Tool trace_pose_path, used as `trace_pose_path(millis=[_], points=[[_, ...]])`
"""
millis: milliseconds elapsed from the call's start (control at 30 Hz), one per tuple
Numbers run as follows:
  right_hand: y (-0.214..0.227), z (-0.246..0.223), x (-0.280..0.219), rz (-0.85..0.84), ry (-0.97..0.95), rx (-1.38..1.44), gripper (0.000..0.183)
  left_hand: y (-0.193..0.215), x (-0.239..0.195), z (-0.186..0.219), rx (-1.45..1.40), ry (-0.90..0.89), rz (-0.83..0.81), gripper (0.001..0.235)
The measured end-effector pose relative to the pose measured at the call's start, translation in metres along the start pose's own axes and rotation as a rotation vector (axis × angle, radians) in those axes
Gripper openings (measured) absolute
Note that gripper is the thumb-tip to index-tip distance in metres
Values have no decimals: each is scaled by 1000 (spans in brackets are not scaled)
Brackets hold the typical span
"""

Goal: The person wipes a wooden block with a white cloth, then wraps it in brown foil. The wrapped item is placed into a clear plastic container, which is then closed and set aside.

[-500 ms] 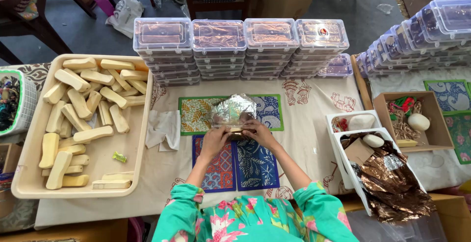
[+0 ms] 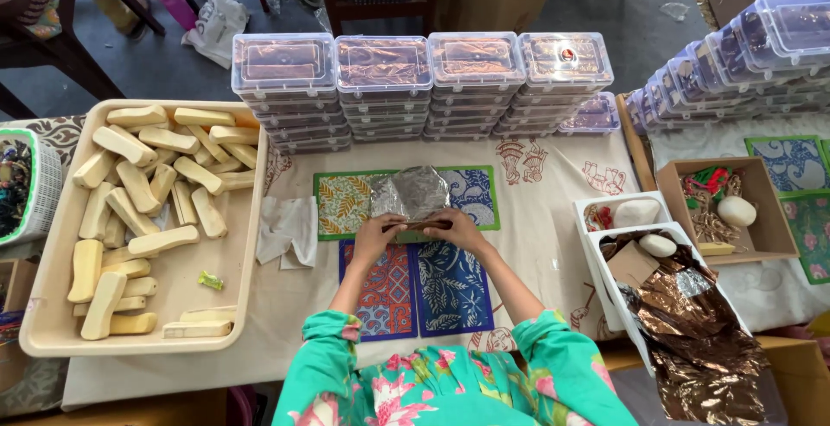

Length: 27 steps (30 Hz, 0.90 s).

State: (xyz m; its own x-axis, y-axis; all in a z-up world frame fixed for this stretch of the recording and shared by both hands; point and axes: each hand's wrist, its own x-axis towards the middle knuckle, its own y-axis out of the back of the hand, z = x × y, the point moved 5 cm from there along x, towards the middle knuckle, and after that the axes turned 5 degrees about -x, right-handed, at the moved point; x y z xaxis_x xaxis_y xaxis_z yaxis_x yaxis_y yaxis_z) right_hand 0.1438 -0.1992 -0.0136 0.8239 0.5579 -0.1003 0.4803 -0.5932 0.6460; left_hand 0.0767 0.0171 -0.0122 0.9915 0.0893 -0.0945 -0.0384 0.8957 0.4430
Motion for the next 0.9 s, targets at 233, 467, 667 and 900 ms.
trace_pose_path(millis=[233,467,667,900], points=[[-12,14,12,-3,-56,51,43,-10,24,-36,-38,30,1,33],[-21,41,24,100,-144,97,43,-23,33,-73,-244,109,109,39],[-18,35,21,35,-113,22,41,-20,25,-63,-137,231,24,40],[-15,20,22,20,-12,-122,41,0,-7,39,231,-384,368,34]])
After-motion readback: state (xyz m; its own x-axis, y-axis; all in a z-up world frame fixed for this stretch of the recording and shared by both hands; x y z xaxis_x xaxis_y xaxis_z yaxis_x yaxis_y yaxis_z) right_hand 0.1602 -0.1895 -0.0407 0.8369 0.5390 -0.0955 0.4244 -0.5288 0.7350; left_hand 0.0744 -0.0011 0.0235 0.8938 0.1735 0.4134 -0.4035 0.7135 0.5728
